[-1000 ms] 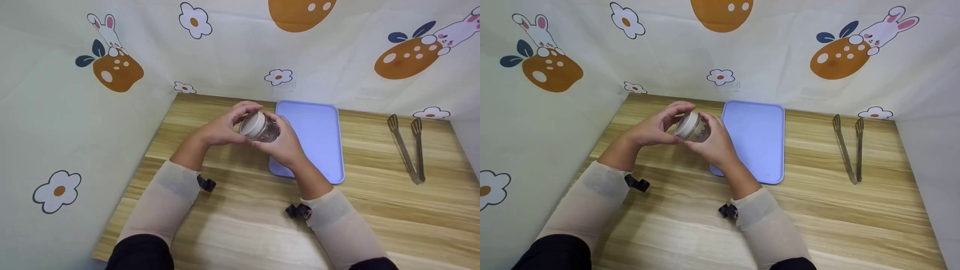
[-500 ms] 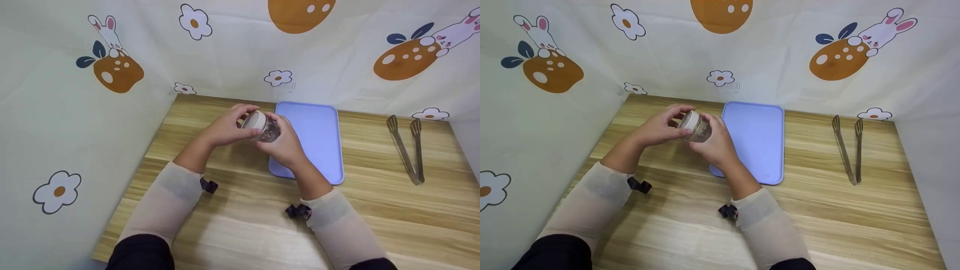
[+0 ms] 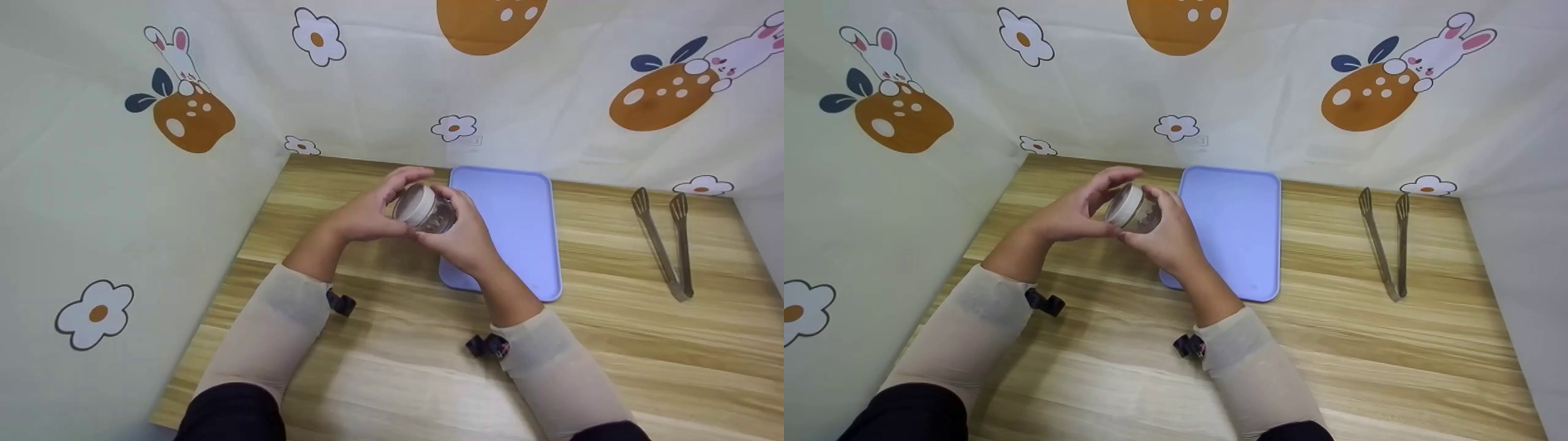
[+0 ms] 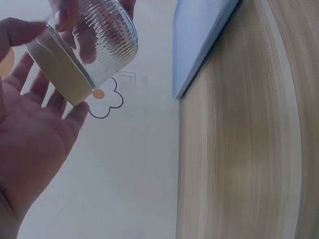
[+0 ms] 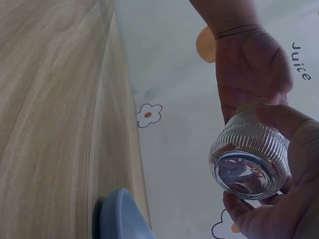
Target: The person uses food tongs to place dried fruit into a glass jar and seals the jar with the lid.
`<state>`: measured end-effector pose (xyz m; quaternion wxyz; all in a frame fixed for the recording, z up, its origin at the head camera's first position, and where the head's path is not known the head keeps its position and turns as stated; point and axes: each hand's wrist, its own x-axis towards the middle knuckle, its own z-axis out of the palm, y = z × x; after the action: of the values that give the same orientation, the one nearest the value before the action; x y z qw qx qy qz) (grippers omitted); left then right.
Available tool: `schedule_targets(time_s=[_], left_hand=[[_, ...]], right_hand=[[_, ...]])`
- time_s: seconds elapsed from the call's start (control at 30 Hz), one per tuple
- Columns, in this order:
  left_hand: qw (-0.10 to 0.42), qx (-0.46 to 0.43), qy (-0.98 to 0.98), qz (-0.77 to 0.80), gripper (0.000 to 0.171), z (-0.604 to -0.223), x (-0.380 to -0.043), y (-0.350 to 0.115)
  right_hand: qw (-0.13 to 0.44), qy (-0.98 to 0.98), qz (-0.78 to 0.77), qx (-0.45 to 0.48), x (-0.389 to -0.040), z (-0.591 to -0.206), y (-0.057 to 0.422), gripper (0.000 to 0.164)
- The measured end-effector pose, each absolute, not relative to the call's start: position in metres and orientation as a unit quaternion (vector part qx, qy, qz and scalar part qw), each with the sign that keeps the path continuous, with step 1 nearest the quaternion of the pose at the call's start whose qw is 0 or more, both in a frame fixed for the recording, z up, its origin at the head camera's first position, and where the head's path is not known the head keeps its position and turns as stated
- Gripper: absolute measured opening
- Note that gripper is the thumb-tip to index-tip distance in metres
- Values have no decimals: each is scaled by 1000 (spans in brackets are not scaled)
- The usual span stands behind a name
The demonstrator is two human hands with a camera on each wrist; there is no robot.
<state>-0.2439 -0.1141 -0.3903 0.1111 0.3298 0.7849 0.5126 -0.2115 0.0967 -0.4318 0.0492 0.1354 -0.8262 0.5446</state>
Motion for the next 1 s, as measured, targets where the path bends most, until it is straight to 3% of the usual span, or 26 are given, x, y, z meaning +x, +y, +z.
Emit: schedule_targets(time_s=[0.17,0.33,0.7,1.0], left_hand=[[82,242,861,440,74,-387,-242,-111],[94,194,891,399,83,-387,-241,-107],[87,276,853,434,71,-390,-244,-109],[110,333,790,504,72,-394,-248,-111]], right_hand=[[47,-822,552,129,-212,-431,97,86],[46,-824,549,130,-213,-433,97,84],[48,-827,544,131,-215,-432,98,86],[44,-819,556,134,-215,-433,99,93]])
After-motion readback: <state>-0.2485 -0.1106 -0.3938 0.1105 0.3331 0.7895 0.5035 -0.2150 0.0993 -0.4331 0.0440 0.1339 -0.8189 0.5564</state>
